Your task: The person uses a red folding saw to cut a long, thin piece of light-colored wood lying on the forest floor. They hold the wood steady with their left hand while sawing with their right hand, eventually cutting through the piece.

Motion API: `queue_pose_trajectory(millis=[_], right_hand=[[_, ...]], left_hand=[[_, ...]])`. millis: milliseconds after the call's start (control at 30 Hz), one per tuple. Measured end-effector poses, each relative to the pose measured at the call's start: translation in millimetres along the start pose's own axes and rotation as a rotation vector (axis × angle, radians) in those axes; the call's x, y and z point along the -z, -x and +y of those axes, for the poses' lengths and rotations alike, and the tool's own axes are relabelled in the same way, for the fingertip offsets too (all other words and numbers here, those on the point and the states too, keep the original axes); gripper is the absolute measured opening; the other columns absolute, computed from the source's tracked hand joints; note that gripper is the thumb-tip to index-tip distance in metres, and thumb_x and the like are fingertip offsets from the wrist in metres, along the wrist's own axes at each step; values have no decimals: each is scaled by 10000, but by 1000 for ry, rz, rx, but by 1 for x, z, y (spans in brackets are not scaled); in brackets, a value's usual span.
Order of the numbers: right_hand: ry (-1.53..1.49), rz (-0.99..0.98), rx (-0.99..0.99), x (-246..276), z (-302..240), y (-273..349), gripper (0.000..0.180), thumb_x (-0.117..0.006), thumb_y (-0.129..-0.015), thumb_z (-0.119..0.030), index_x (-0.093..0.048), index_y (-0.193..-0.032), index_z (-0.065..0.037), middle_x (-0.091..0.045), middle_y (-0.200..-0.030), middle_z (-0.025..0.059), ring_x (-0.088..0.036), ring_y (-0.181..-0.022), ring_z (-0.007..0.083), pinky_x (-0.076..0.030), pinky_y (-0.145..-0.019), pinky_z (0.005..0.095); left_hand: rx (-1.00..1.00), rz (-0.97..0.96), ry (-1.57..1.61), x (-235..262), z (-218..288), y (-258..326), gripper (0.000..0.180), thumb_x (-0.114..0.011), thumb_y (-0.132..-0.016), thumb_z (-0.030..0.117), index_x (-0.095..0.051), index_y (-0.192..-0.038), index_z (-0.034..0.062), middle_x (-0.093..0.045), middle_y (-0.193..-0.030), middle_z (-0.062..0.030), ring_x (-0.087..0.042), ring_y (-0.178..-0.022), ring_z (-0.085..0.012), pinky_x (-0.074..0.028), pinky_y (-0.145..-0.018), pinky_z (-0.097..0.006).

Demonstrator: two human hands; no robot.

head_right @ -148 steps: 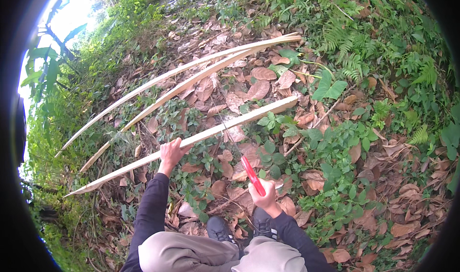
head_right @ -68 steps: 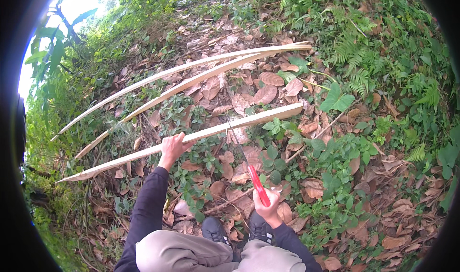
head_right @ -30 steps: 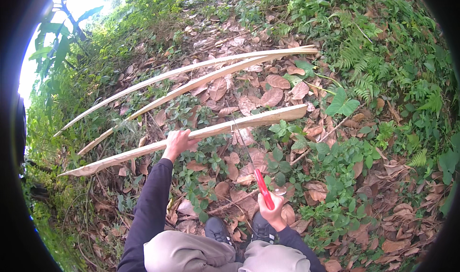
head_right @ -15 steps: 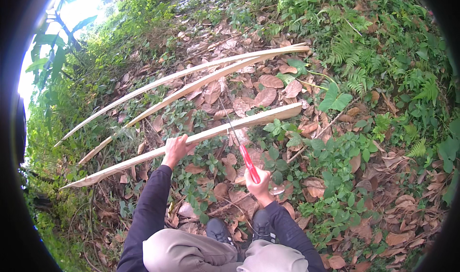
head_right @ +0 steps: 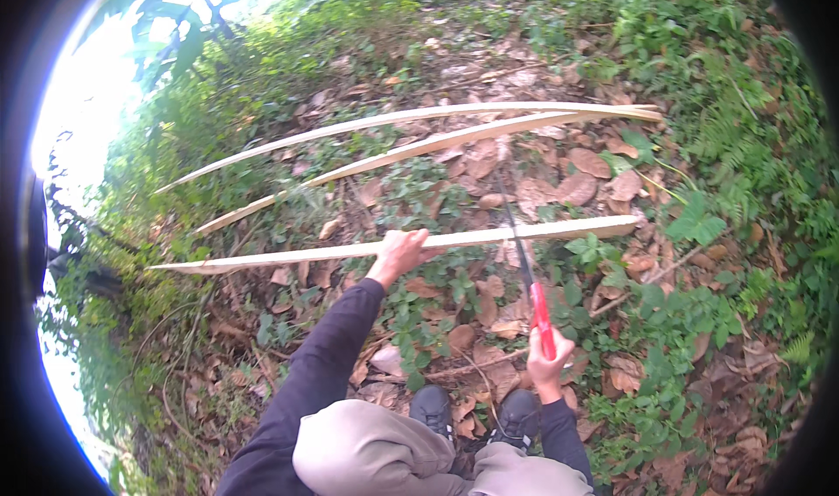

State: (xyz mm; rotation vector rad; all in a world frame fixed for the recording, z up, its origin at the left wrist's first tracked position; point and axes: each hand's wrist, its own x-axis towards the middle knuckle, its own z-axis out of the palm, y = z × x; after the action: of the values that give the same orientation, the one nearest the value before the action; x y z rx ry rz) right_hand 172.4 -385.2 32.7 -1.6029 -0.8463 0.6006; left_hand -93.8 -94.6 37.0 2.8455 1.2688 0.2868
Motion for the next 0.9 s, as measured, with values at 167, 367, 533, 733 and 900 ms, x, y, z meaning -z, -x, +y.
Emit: queue_pose_trajectory(millis=[167, 367, 533, 733, 900], right_hand=[[-5, 43, 65, -29, 1, -38, 161, -650, -921, -70, -646, -805, 41, -533, -563, 14, -482, -499, 77, -358, -475, 310], [-63, -30, -91, -15, 0, -4, 125, -666, -926, -77, -671, -861, 30, -548, -623, -18, -468, -557, 48, -370, -499, 274], [96, -84, -20, 24, -7, 38, 156, -706, -880, -81, -654, -780, 27, -517, -554, 62, -513, -502, 111, -392, -497, 331], [121, -34, 46, 44, -8, 50, 144, -671, -888, -58, -659, -766, 18, -543, -533, 35, -523, -453, 106, -386, -458, 298], [68, -1, 145, 4, -29, -17, 195, -681, -872, -59, -628, -698, 9, -511, -513, 80, -523, -417, 170, -368, -452, 341]], left_hand=[[18, -31, -50, 4, -5, -17, 575, -665, -864, 640, -609, -787, 73, -647, -601, -111, -688, -592, -321, -544, -573, -431], [-8, -36, -11, -6, -7, 0, 573, -657, -865, 650, -593, -765, 90, -653, -609, -96, -688, -588, -303, -541, -569, -436], [23, 16, -27, -4, -9, -7, 576, -676, -839, 671, -614, -763, 104, -646, -586, -108, -676, -575, -321, -520, -564, -453], [-11, -12, -11, 4, 7, 3, 553, -650, -889, 627, -592, -766, 91, -642, -588, -101, -674, -569, -317, -528, -564, -434], [-35, -21, -56, 8, 2, -6, 538, -665, -893, 597, -584, -761, 81, -665, -612, -121, -684, -571, -311, -532, -553, -425]])
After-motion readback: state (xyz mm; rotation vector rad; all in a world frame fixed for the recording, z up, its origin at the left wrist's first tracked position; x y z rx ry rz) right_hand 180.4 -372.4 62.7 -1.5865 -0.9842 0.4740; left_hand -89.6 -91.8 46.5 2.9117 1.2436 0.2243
